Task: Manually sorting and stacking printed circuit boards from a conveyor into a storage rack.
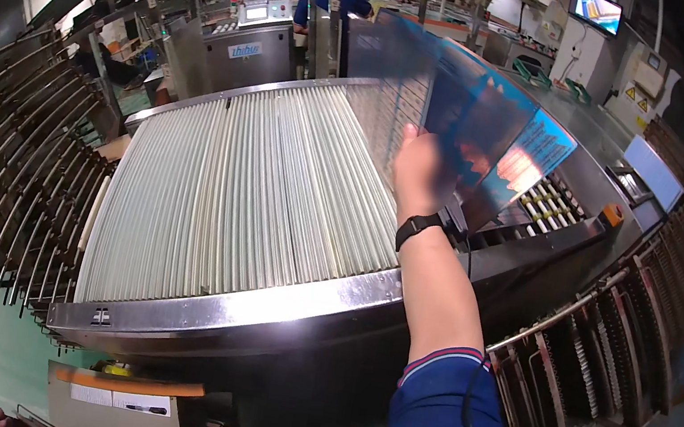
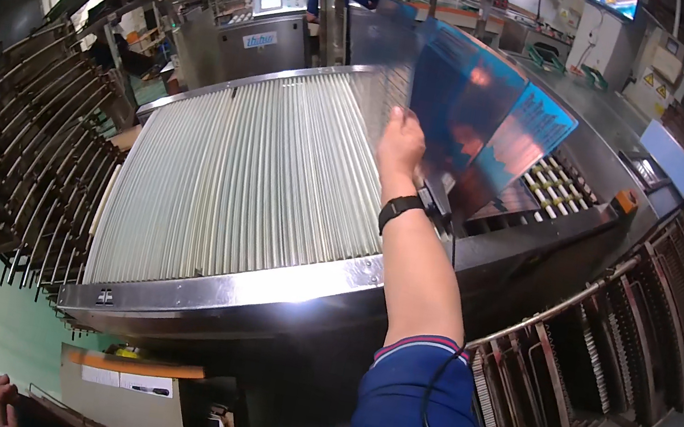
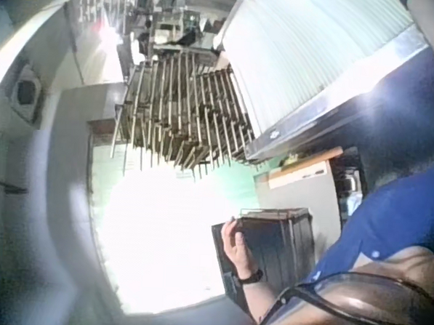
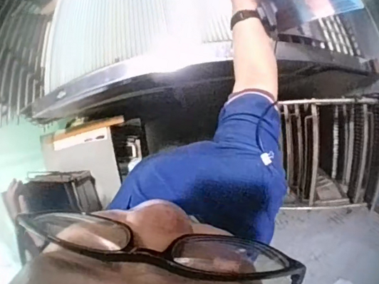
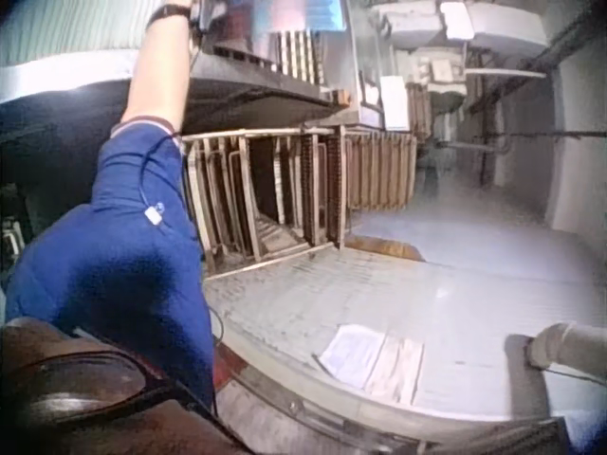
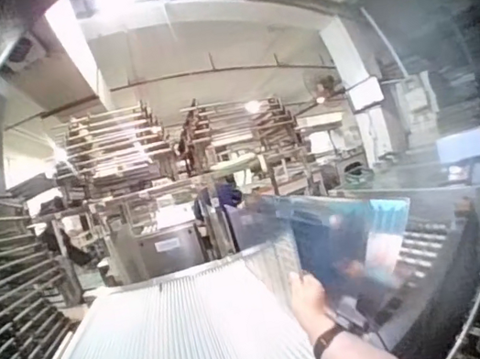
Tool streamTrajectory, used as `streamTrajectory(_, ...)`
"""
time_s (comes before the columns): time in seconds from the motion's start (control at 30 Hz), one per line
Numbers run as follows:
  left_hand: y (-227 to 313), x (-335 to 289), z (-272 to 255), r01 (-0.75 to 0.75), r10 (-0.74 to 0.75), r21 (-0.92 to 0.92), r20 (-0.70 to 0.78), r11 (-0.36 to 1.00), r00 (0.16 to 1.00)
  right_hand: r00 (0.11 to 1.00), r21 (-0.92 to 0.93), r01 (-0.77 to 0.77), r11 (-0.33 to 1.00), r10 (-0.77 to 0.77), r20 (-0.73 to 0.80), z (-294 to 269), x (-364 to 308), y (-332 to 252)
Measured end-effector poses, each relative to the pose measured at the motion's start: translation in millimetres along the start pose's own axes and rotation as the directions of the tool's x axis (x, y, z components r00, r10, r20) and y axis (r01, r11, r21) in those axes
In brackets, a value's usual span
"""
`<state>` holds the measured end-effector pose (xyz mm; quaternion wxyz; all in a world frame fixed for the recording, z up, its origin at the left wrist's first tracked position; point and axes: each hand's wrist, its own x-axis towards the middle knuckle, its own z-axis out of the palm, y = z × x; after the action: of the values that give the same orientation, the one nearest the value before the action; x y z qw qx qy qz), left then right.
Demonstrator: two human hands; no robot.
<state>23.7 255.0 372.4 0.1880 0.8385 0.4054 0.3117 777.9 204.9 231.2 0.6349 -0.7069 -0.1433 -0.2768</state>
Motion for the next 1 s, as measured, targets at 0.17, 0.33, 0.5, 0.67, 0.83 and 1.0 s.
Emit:
streamTrajectory(0.17,-58.9,33.0,38.5,0.357,-0.45,-0.609,0.0,0.709,0.893,0.968,0.532,-0.138,0.835,0.001,0.25,-15.3,-31.4,-71.7)
streamTrajectory(0.33,-86.1,91.3,138.7,0.119,-0.198,-0.932,0.053,0.343,0.979,0.824,0.812,-0.516,0.273,-0.104,0.558,-34.9,-95.1,-161.7)
streamTrajectory(0.5,-1.0,117.5,219.4,0.292,-0.071,-0.948,0.285,0.13,0.956,0.623,0.63,-0.774,0.055,-0.109,0.775,-54.3,-160.1,-204.6)
streamTrajectory(0.67,15.6,124.7,252.4,0.17,-0.103,-0.938,0.21,-0.301,0.972,0.506,0.508,-0.861,0.008,-0.077,0.859,-80.0,-195.1,-207.6)
streamTrajectory(0.83,12.2,127.5,262.5,-0.044,-0.179,-0.99,-0.018,-0.138,0.984,0.478,0.479,-0.849,0.221,-0.064,0.876,-95.7,-209.4,-198.0)
streamTrajectory(1.0,3.6,143.1,285.6,0.077,-0.094,-0.982,0.094,-0.175,0.991,0.718,0.423,-0.58,0.696,0.191,0.67,-144.7,-148.0,-108.6)
